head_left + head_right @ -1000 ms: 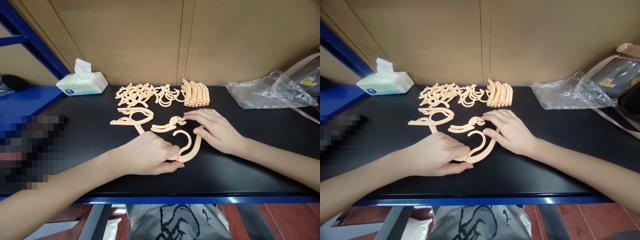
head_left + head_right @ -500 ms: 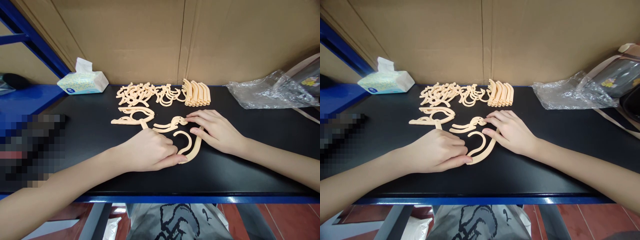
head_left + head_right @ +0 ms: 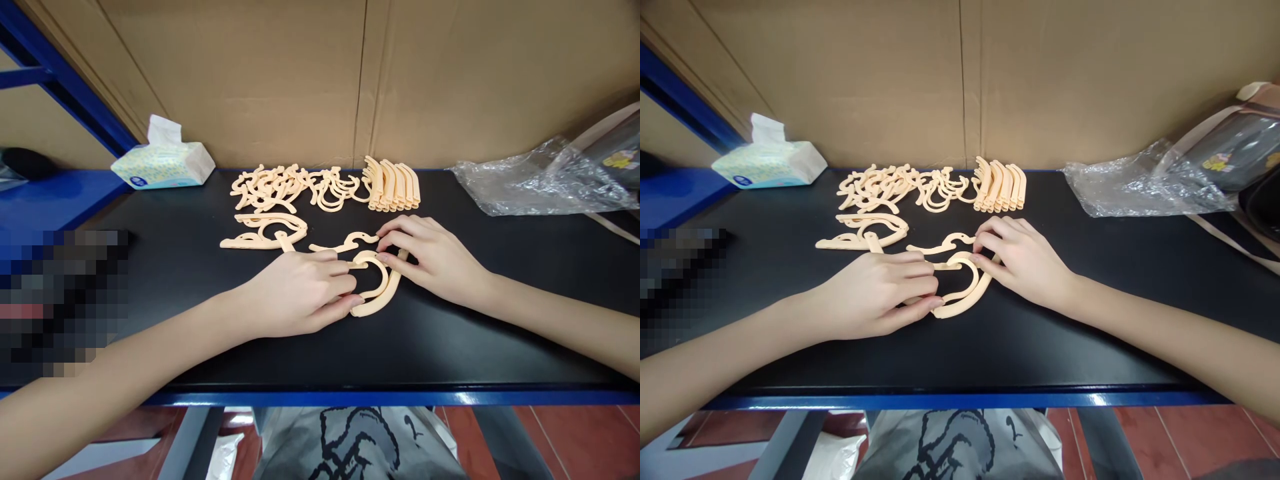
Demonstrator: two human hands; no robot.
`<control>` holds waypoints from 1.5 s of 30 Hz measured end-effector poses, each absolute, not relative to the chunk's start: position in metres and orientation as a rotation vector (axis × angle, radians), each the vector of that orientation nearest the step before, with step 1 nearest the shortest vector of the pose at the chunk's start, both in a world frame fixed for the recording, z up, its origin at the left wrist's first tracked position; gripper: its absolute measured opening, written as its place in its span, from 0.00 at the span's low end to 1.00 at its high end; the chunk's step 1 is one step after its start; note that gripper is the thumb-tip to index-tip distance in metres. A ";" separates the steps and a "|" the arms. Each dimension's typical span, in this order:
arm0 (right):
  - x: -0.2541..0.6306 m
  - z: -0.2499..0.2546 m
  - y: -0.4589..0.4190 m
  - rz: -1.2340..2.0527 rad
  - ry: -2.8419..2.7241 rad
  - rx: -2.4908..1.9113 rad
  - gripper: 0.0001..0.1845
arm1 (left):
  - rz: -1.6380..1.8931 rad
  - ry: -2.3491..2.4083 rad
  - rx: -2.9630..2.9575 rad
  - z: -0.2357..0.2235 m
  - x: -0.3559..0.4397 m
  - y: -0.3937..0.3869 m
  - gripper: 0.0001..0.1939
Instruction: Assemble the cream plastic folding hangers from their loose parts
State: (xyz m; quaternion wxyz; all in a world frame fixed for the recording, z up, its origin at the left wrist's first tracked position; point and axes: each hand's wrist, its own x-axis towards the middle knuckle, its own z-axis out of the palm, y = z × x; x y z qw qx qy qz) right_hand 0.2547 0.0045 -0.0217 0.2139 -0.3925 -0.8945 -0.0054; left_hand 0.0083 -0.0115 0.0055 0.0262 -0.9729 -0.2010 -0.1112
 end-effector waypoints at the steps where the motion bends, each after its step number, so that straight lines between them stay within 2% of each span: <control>1: 0.255 -0.022 0.005 -0.010 -2.474 -1.085 0.13 | -0.335 -0.612 -3.006 0.006 0.008 -0.012 0.18; 22: 0.257 -0.022 0.007 0.075 -2.388 -1.086 0.10 | -0.159 -0.521 -3.076 0.009 0.009 -0.014 0.20; 45: 0.257 -0.021 0.007 0.128 -2.393 -1.123 0.09 | -0.199 -0.541 -3.072 0.009 0.009 -0.016 0.18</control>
